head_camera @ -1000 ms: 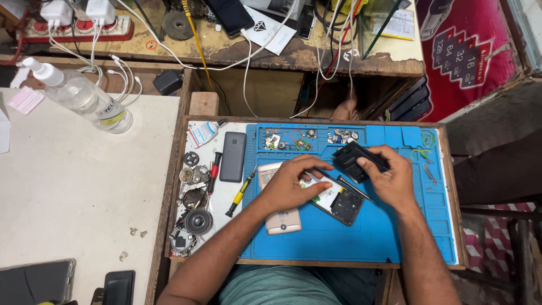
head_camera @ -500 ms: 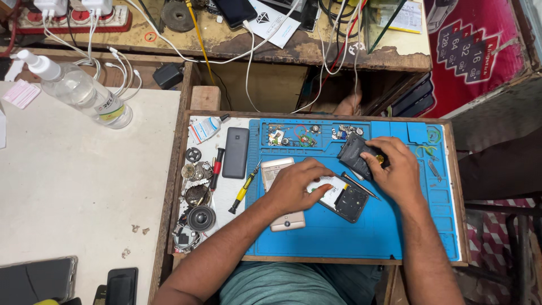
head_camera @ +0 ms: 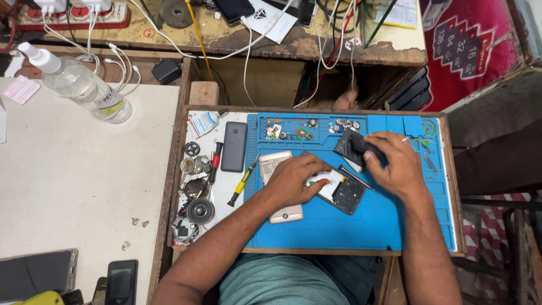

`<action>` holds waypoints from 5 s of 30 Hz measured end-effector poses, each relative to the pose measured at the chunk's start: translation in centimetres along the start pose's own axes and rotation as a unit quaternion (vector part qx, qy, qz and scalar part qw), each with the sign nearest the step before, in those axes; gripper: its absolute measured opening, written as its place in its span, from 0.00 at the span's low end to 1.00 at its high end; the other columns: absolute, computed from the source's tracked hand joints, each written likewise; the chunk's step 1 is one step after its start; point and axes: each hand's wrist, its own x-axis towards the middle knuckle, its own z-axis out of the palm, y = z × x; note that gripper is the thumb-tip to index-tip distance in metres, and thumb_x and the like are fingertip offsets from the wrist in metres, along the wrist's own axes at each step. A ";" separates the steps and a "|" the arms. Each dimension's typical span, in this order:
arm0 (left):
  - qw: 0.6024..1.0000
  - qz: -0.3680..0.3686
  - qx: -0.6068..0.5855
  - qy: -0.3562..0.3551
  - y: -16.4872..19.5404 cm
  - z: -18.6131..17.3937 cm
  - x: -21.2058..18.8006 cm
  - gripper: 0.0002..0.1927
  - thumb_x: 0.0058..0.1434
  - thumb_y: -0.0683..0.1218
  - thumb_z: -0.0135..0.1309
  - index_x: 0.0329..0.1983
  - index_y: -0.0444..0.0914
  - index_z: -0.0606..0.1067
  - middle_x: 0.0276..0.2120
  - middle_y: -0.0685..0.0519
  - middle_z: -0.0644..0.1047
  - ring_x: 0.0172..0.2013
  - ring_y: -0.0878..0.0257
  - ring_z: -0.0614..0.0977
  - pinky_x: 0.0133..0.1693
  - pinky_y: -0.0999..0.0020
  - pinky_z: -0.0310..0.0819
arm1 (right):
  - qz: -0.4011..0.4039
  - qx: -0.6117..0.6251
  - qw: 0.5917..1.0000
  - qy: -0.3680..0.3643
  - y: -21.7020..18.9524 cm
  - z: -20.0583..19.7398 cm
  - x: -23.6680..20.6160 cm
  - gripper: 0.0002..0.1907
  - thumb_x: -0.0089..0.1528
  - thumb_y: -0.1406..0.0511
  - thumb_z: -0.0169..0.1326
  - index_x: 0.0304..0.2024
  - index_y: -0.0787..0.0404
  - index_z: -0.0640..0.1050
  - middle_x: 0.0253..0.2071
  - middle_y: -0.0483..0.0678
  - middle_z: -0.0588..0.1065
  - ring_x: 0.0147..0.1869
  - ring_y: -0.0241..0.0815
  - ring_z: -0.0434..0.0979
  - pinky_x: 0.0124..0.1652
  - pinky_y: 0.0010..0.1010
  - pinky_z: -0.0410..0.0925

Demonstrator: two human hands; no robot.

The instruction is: The person removes the old battery from a disassembled smartphone, compares it with a new battery, and installs the new battery into the phone. The person handles the phone body, old battery, and new battery, then places the new battery into the phone chassis.

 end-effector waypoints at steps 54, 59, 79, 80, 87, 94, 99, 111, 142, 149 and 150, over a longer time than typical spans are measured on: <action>0.859 -0.077 -0.505 0.005 -2.0 1.1 -0.4 0.45 0.57 0.35 0.69 0.73 0.38 0.58 0.69 0.43 0.69 0.64 0.58 0.77 0.65 0.62 0.78 | -0.169 0.011 0.978 0.121 -6.1 1.6 -0.4 0.26 0.43 0.61 0.73 0.41 0.60 0.77 0.50 0.57 0.75 0.55 0.58 0.74 0.53 0.47 0.69; 0.890 -0.070 -0.451 -0.008 -2.0 0.9 -0.4 0.38 0.63 0.32 0.64 0.72 0.39 0.60 0.66 0.44 0.70 0.64 0.59 0.78 0.65 0.63 0.79 | -0.126 0.023 0.991 0.027 -5.5 1.3 0.0 0.41 0.44 0.55 0.76 0.57 0.63 0.77 0.52 0.55 0.75 0.58 0.56 0.74 0.58 0.47 0.67; 0.889 -0.162 -0.424 0.065 -1.5 1.6 -0.3 0.31 0.62 0.31 0.59 0.66 0.37 0.64 0.46 0.45 0.83 0.48 0.64 0.86 0.46 0.75 0.83 | -0.089 0.052 0.994 -0.029 -4.4 2.8 -1.2 0.43 0.46 0.52 0.77 0.59 0.63 0.78 0.43 0.52 0.77 0.43 0.48 0.77 0.44 0.39 0.70; 0.894 -0.167 -0.411 0.064 -1.6 1.6 -0.3 0.30 0.62 0.31 0.59 0.66 0.37 0.64 0.45 0.45 0.83 0.48 0.63 0.86 0.45 0.74 0.83 | -0.073 0.089 0.993 -0.032 -4.3 2.8 -1.3 0.42 0.48 0.54 0.76 0.60 0.63 0.77 0.43 0.52 0.78 0.43 0.46 0.78 0.44 0.36 0.71; 0.918 -0.142 -0.364 0.065 -2.0 2.2 -0.4 0.16 0.66 0.37 0.61 0.55 0.34 0.72 0.44 0.47 0.83 0.46 0.65 0.86 0.48 0.72 0.83 | 0.074 0.302 0.949 -0.055 -3.1 3.8 -2.1 0.24 0.61 0.68 0.68 0.59 0.63 0.80 0.39 0.47 0.81 0.37 0.28 0.77 0.39 0.21 0.71; 0.926 -0.137 -0.346 0.059 -2.1 2.2 -0.6 0.08 0.67 0.39 0.60 0.45 0.35 0.73 0.38 0.50 0.84 0.42 0.68 0.86 0.44 0.75 0.82 | 0.075 0.302 0.948 -0.061 -2.5 4.2 -2.2 0.13 0.61 0.69 0.68 0.48 0.64 0.82 0.32 0.45 0.79 0.31 0.28 0.72 0.33 0.19 0.66; 0.934 -0.154 -0.318 0.047 -1.8 2.0 -0.6 0.07 0.66 0.39 0.60 0.42 0.36 0.73 0.34 0.50 0.83 0.38 0.69 0.86 0.40 0.76 0.80 | 0.047 0.269 0.961 -0.053 -3.1 3.9 -2.3 0.13 0.61 0.68 0.68 0.46 0.65 0.81 0.33 0.46 0.79 0.34 0.29 0.74 0.36 0.21 0.68; 0.938 -0.141 -0.310 0.060 -1.5 1.7 -0.7 0.06 0.66 0.39 0.59 0.42 0.35 0.73 0.34 0.50 0.83 0.38 0.69 0.85 0.41 0.74 0.80 | 0.033 0.248 0.968 -0.036 -4.3 3.9 -2.3 0.12 0.61 0.69 0.68 0.45 0.67 0.80 0.33 0.48 0.79 0.35 0.33 0.75 0.39 0.24 0.69; 0.891 -0.112 -0.427 0.108 -3.1 2.9 -0.2 0.24 0.68 0.40 0.60 0.65 0.29 0.69 0.51 0.45 0.81 0.50 0.65 0.83 0.53 0.71 0.81 | 0.214 0.488 0.844 -0.061 -2.1 5.2 -1.8 0.12 0.70 0.70 0.55 0.55 0.68 0.76 0.38 0.48 0.79 0.35 0.32 0.79 0.38 0.23 0.74; 0.916 -0.155 -0.364 0.063 -2.1 2.5 -0.8 0.19 0.67 0.41 0.62 0.62 0.35 0.78 0.39 0.47 0.80 0.33 0.71 0.75 0.36 0.75 0.73 | 0.027 0.267 0.963 -0.004 -4.3 3.5 -1.4 0.21 0.62 0.72 0.64 0.57 0.66 0.77 0.54 0.52 0.76 0.55 0.38 0.78 0.51 0.27 0.73; 0.935 -0.136 -0.322 0.057 -1.8 2.4 -0.9 0.18 0.66 0.41 0.64 0.59 0.36 0.79 0.38 0.48 0.81 0.32 0.70 0.76 0.35 0.74 0.74 | 0.004 0.247 0.969 -0.004 -4.4 3.2 -1.3 0.22 0.61 0.73 0.65 0.57 0.66 0.77 0.57 0.52 0.75 0.58 0.39 0.77 0.53 0.27 0.73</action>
